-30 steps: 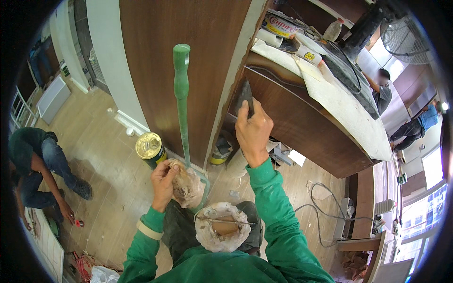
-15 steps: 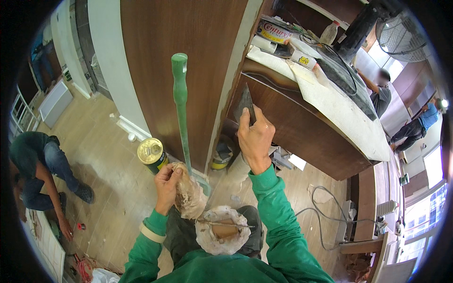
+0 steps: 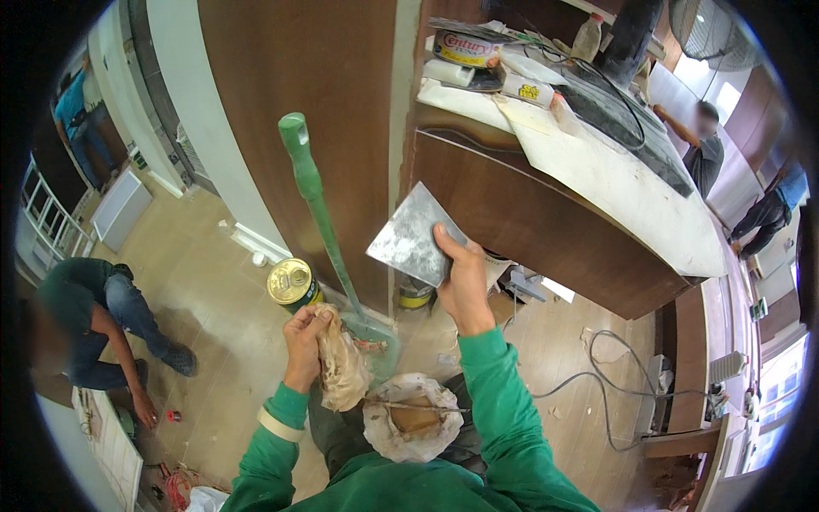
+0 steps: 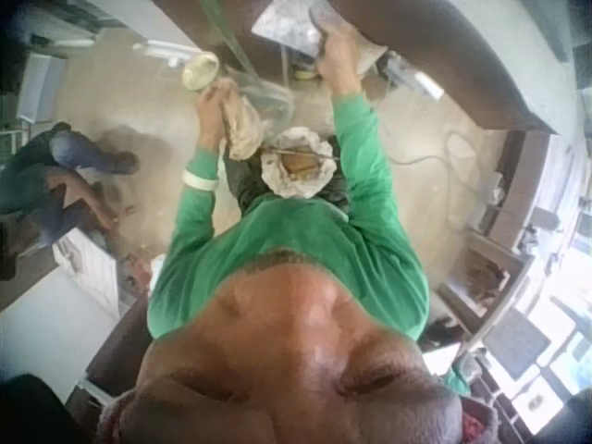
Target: The person sits on the floor and applies wood filler to the edge of a wooden cabinet using a putty knife, then sands the area with sandpaper. They wipe the surface with a cloth and apply a finish with a brush, repeating the process along the cabinet edge.
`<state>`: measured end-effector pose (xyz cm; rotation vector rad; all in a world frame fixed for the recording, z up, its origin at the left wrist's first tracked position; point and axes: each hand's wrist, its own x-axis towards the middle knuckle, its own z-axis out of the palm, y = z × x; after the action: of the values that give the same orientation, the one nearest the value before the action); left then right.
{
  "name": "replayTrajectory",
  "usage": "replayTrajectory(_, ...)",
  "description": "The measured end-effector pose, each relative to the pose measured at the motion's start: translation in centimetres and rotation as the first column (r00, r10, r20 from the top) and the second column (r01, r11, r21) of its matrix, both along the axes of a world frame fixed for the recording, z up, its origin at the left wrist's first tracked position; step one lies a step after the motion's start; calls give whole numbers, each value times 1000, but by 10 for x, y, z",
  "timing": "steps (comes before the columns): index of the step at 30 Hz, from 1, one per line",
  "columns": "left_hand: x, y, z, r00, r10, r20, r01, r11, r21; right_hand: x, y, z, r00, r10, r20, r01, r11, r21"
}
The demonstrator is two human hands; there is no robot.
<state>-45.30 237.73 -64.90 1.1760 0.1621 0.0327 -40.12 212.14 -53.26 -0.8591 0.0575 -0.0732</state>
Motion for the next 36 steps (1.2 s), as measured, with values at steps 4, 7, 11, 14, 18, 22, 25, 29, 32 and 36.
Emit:
replayTrajectory(4, -6, 1, 2, 1000, 6, -13, -5, 998, 67, 36, 5, -22, 988, 150, 40, -154, 939, 309)
replayTrajectory(7, -15, 5, 5, 999, 43, -30, -40, 995, 95, 48, 14, -32, 971, 221, 90, -238, 881, 410)
replayTrajectory(11, -21, 12, 4, 997, 67, -28, -60, 982, 181, 48, 32, -19, 989, 149, -14, -124, 872, 473)
replayTrajectory(14, -20, 9, 7, 997, 59, -43, -50, 981, 185, 49, 29, -8, 992, 127, -15, -107, 888, 447)
replayTrajectory(18, -19, 2, 15, 998, 52, -42, -45, 986, 160, 43, 23, -5, 991, 101, -84, -55, 899, 434)
replayTrajectory(22, -15, -4, 12, 999, 34, -23, -30, 986, 162, 46, 22, 2, 994, 106, -1, -96, 908, 407)
replayTrajectory(25, -14, -6, 13, 1000, 21, -19, -18, 985, 169, 46, 19, 2, 997, 75, -22, -61, 924, 378)
replayTrajectory(29, -13, -4, 14, 1000, 22, -20, -17, 981, 195, 47, 15, 3, 998, 56, 0, -53, 939, 339)
replayTrajectory(32, -12, -4, 13, 999, 28, -30, -21, 980, 199, 45, 10, 10, 998, 57, 5, -56, 954, 295)
replayTrajectory(36, -11, -5, 12, 1000, 17, -23, -12, 983, 181, 44, 12, 10, 999, 33, 23, -38, 957, 288)
